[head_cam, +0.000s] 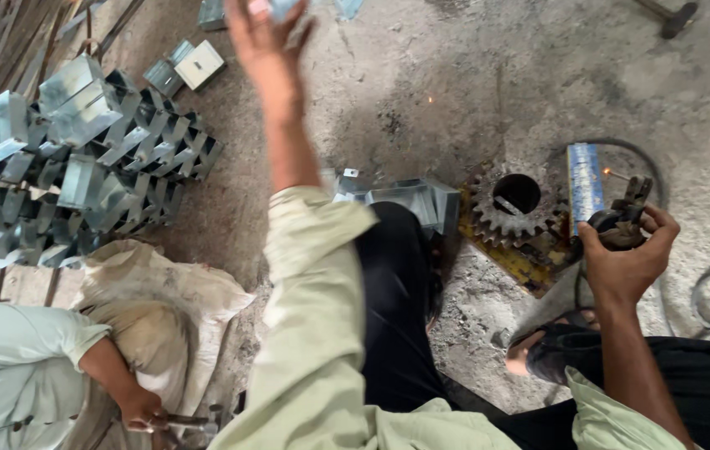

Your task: The person sits on the floor and uses a handheld welding tool to join seams on small rectangular metal boxes. They pick up a box, weld a seam while sparks fly, and then place the finished box into a growing pile. The process is repeated continuously with multiple identical metal boxes.

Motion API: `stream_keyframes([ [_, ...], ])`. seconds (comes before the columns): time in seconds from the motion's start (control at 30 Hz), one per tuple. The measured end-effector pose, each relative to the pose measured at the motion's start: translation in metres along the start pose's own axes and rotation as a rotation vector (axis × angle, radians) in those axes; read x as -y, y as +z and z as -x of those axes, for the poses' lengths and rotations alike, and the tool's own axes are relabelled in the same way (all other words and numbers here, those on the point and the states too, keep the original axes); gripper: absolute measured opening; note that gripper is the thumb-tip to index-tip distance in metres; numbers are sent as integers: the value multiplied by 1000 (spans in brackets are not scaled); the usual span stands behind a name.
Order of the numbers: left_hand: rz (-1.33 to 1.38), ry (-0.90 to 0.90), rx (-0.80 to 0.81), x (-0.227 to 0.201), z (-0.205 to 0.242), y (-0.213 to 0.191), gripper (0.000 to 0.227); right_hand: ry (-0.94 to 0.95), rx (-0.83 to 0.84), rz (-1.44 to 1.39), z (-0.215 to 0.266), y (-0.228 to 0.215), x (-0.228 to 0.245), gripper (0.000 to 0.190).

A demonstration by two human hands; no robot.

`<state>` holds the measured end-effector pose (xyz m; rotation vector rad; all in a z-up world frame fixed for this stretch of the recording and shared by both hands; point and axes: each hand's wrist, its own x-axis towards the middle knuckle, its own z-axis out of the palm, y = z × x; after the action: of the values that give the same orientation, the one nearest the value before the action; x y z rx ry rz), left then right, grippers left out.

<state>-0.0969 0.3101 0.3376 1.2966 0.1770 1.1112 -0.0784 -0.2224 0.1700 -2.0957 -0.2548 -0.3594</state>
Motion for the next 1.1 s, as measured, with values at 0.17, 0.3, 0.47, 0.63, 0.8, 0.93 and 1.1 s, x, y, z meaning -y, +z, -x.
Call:
stream_keyframes([
  [0.17,-341,-60,105,31,92,-178,67,154,51,-106,2,10,-20,73],
  [0.3,-711,-716,3,98,288,-283,58,437,32,-953,-25,6,-71,50],
  [0.47,-933,-980,-71,96,430,-285,66,948,8,-1123,-34,-23,-88,37],
  [0.63,-1318,-1168,96,99,437,-263,51,1021,83,-1021,-31,-18,-68,38],
  [0.8,-1527,-1278,174,95,426,-259,42,978,139,-958,-27,-14,-60,38],
  [0.93,-1492,-889,48,94,415,-270,37,949,159,-1037,-24,-11,-67,35],
  [1.1,-1108,-854,-464,97,377,-279,37,916,155,-1060,-20,4,-66,34],
])
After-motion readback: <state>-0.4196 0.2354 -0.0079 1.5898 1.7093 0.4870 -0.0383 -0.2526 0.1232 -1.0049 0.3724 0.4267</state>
